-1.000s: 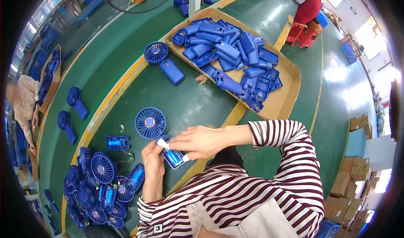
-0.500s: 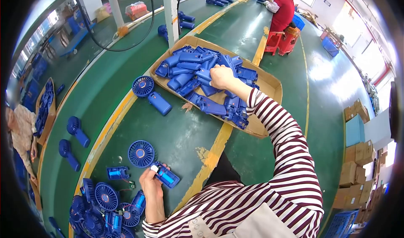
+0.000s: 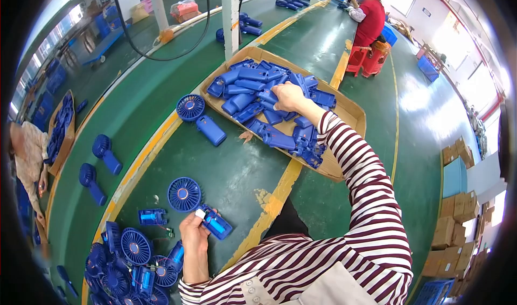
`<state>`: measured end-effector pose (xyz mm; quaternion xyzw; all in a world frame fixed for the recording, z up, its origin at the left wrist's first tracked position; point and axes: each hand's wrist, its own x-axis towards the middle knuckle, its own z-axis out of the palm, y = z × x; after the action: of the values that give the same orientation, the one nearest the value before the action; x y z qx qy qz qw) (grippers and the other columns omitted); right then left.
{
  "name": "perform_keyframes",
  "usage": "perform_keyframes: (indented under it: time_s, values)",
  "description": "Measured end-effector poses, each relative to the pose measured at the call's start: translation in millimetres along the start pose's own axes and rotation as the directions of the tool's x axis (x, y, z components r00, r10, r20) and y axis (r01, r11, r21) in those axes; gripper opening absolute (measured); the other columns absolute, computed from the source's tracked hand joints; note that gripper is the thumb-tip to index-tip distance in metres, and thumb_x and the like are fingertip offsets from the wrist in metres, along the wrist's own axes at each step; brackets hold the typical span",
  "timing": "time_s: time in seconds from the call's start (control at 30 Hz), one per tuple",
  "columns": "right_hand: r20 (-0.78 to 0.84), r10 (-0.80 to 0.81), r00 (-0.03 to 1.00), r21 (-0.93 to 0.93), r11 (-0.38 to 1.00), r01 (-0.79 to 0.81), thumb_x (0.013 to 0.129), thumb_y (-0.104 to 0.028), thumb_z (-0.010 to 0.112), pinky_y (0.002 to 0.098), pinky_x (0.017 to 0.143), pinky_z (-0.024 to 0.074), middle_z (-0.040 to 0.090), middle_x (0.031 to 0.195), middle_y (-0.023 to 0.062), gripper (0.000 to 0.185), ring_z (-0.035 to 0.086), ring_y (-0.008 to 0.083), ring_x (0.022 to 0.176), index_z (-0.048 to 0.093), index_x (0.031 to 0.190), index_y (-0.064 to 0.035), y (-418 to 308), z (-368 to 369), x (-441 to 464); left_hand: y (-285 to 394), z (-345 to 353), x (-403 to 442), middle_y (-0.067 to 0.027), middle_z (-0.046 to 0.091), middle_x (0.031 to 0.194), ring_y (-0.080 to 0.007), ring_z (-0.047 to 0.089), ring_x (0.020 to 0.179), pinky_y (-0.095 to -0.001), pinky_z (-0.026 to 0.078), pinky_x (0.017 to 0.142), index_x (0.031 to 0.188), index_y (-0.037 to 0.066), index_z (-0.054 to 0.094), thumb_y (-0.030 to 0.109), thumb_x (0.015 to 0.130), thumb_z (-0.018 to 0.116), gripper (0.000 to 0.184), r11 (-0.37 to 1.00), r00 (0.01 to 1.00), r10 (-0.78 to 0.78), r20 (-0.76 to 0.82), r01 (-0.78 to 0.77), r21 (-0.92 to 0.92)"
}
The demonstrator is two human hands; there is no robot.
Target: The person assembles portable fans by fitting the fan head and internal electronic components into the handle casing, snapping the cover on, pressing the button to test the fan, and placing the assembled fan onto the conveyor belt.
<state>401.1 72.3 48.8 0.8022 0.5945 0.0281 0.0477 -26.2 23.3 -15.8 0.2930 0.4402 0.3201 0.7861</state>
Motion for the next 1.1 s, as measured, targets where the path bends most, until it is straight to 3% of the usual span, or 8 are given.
perform_keyframes:
  time_s: [0.1,0.23,0.33,0.43,0.53,0.63,0.77,1.1]
  values:
    - [-0.025,0.014,1.0,0.063,0.998,-0.013,0.058,-0.031,0.072,0.0394,0.079,0.047,0.062,0.095,0.014,0.053,0.059,0.03,0.09,0.059,0.104,-0.0075,0,-6,-7,-4,0,1,-0.0246,0.059,0.096,-0.0343,0.06,0.088,-0.0442,0.049,0.08,0.1,-0.012,0.052,0.005,0.081,0.05,0.025,0.997,1.0,-0.002,0.006,0.003,-0.072]
    - [-0.093,0.076,0.993,0.066,0.995,-0.07,0.059,-0.031,0.071,0.0395,0.074,0.0482,0.062,0.092,0.0152,0.044,0.06,0.0308,0.086,0.061,0.094,-0.0068,-16,-35,-35,-14,-1,3,-0.0204,0.06,0.093,-0.0293,0.06,0.086,-0.0403,0.049,0.08,0.095,-0.009,0.055,0.009,0.08,0.056,0.023,0.996,0.999,0.002,-0.042,-0.006,-0.088]
    - [-0.277,-0.053,0.959,0.208,0.971,0.114,0.064,-0.028,0.069,0.0366,0.072,0.0466,0.061,0.091,0.0168,0.053,0.06,0.0295,0.083,0.057,0.106,0.0004,-32,-41,-59,-6,4,-2,-0.0211,0.061,0.098,-0.0284,0.061,0.089,-0.0392,0.05,0.079,0.101,-0.008,0.052,0.012,0.084,0.048,0.027,0.999,0.999,-0.042,-0.018,0.041,-0.034]
    - [-0.093,-0.048,0.994,0.605,0.79,0.095,0.064,-0.024,0.071,0.0275,0.067,0.044,0.056,0.082,0.0091,0.057,0.054,0.0157,0.075,0.053,0.112,0.0017,-85,-58,-110,-1,8,-4,-0.019,0.062,0.097,-0.024,0.062,0.087,-0.0361,0.05,0.078,0.102,-0.008,0.053,0.011,0.084,0.046,0.027,0.996,0.996,-0.083,-0.012,0.083,-0.023]
    - [-0.106,-0.185,0.977,0.806,0.559,0.194,0.063,-0.018,0.073,0.0278,0.066,0.0451,0.054,0.085,0.0104,0.057,0.053,0.0168,0.073,0.051,0.111,0.0033,-131,-45,-155,-3,6,-2,-0.0182,0.062,0.097,-0.022,0.062,0.086,-0.0348,0.05,0.077,0.101,-0.007,0.053,0.01,0.084,0.045,0.025,0.997,0.997,-0.079,0.001,0.079,-0.019]
    - [-0.075,-0.321,0.944,0.727,0.631,0.272,0.063,-0.022,0.074,0.0314,0.063,0.0463,0.054,0.083,0.0155,0.061,0.056,0.0236,0.07,0.049,0.109,0.0084,-162,-32,-175,-4,6,-1,-0.0181,0.062,0.098,-0.0219,0.062,0.086,-0.0347,0.051,0.077,0.102,-0.007,0.053,0.009,0.084,0.044,0.025,0.997,0.997,-0.078,0.006,0.079,-0.028]
    - [-0.038,-0.28,0.959,0.749,0.627,0.213,0.063,-0.024,0.073,0.0346,0.06,0.0468,0.053,0.083,0.0152,0.059,0.056,0.0286,0.067,0.05,0.109,0.0064,-190,-17,-185,-2,8,-2,-0.0174,0.062,0.098,-0.0214,0.062,0.087,-0.0351,0.051,0.076,0.102,-0.006,0.053,0.009,0.085,0.044,0.025,0.996,0.996,-0.086,0.002,0.086,-0.032]
    - [-0.04,-0.235,0.971,0.652,0.731,0.203,0.064,-0.026,0.069,0.0357,0.055,0.0472,0.054,0.079,0.014,0.058,0.057,0.028,0.063,0.051,0.108,0.0064,-204,-13,-182,-2,8,-3,-0.0155,0.062,0.098,-0.0205,0.062,0.085,-0.0345,0.052,0.075,0.102,-0.004,0.054,0.012,0.086,0.045,0.024,0.995,0.996,-0.091,-0.006,0.091,-0.033]
